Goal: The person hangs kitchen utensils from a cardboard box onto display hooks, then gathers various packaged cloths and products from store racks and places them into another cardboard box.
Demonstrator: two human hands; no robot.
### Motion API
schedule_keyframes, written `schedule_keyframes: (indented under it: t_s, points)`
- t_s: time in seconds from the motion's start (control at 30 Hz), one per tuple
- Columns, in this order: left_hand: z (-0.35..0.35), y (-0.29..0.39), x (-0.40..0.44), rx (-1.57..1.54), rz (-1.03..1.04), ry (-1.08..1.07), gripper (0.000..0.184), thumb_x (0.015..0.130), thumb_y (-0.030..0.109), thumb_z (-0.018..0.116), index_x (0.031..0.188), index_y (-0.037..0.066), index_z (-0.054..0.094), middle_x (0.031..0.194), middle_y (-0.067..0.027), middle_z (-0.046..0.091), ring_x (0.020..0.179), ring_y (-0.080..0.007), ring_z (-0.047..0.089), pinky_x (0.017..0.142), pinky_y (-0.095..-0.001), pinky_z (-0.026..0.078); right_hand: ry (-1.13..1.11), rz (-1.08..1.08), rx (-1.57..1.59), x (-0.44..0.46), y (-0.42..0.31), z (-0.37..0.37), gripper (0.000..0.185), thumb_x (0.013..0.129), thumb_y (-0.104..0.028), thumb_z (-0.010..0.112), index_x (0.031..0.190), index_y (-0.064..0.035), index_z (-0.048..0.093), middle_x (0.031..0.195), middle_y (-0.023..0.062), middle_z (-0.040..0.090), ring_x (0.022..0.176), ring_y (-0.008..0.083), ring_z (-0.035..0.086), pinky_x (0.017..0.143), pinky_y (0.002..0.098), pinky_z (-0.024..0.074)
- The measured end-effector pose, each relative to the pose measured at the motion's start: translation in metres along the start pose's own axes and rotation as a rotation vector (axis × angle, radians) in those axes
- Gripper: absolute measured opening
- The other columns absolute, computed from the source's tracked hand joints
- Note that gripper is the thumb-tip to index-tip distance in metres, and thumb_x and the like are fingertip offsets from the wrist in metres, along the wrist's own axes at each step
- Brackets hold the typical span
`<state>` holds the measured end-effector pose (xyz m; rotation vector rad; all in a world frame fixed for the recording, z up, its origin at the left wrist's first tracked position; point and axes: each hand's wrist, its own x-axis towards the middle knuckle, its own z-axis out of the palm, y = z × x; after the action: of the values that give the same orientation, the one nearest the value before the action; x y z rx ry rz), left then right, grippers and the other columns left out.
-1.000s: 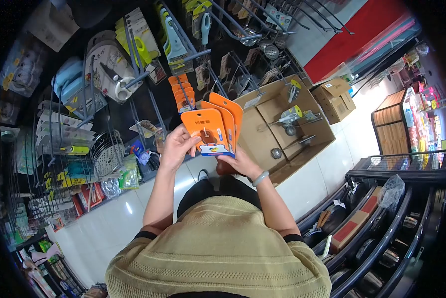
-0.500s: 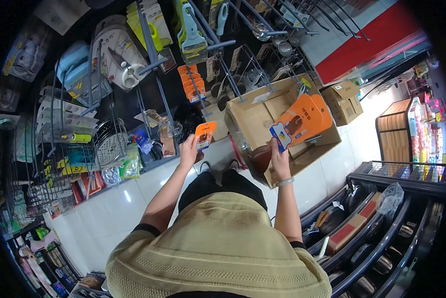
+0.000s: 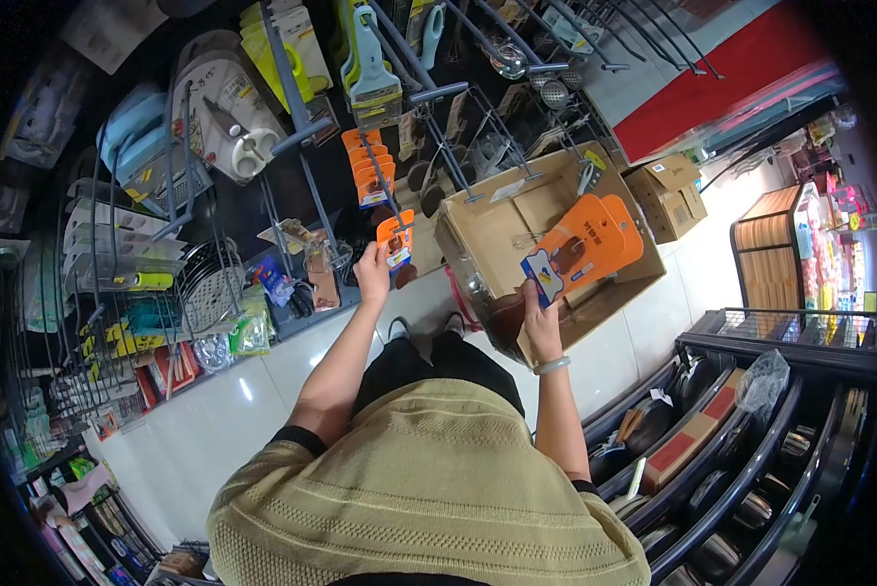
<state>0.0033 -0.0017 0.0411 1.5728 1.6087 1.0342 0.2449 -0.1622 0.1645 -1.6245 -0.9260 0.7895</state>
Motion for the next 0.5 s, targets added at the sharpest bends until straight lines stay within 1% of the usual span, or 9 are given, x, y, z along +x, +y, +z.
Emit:
schedule_keyframes:
  t_s: [0.13,0.33,0.43,0.5]
  points:
    - [-0.002,0.009,0.005,0.084,0.080,0.025,0.021,0.090,0.021,0.051,0.082,0.002,0.056,0.061,-0.0165,0.058,0.053,-0.0259,0.061,0.053,-0.0385,0.045,0.017,0.020,0.014,-0.004,-0.004,0.004,0.021,0.096,-0.021,0.045,0.091,-0.0013,0.051,0.080,0.0028,0.051,0.077,0.0126,0.049,0.071,0.0267,0.0413]
    - [0.004,0.001,0.010,0.045,-0.009,0.029,0.019,0.089,0.019,0.053,0.083,0.002,0.055,0.064,-0.0191,0.058,0.056,-0.0291,0.061,0.053,-0.0395,0.045,0.018,-0.001,0.010,-0.006,-0.005,0.002,0.020,0.095,-0.019,0.046,0.091,-0.0007,0.050,0.080,0.0030,0.052,0.076,0.0130,0.050,0.070,0.0268,0.0422]
    - [0.008,0.002,0.014,-0.020,-0.045,0.054,0.017,0.089,0.017,0.052,0.083,0.002,0.054,0.066,-0.0199,0.058,0.059,-0.0331,0.061,0.055,-0.0405,0.046,0.033,-0.001,0.011,-0.007,-0.006,0.001,0.019,0.095,-0.019,0.046,0.091,-0.0007,0.050,0.079,0.0030,0.051,0.076,0.0132,0.050,0.070,0.0267,0.0424]
    - [0.013,0.003,0.024,0.022,-0.013,0.112,0.017,0.089,0.018,0.052,0.083,0.002,0.053,0.068,-0.0201,0.058,0.063,-0.0358,0.060,0.056,-0.0414,0.046,0.041,0.007,-0.001,-0.009,-0.009,0.001,0.019,0.095,-0.019,0.046,0.091,-0.0007,0.050,0.079,0.0029,0.051,0.075,0.0132,0.050,0.070,0.0267,0.0424]
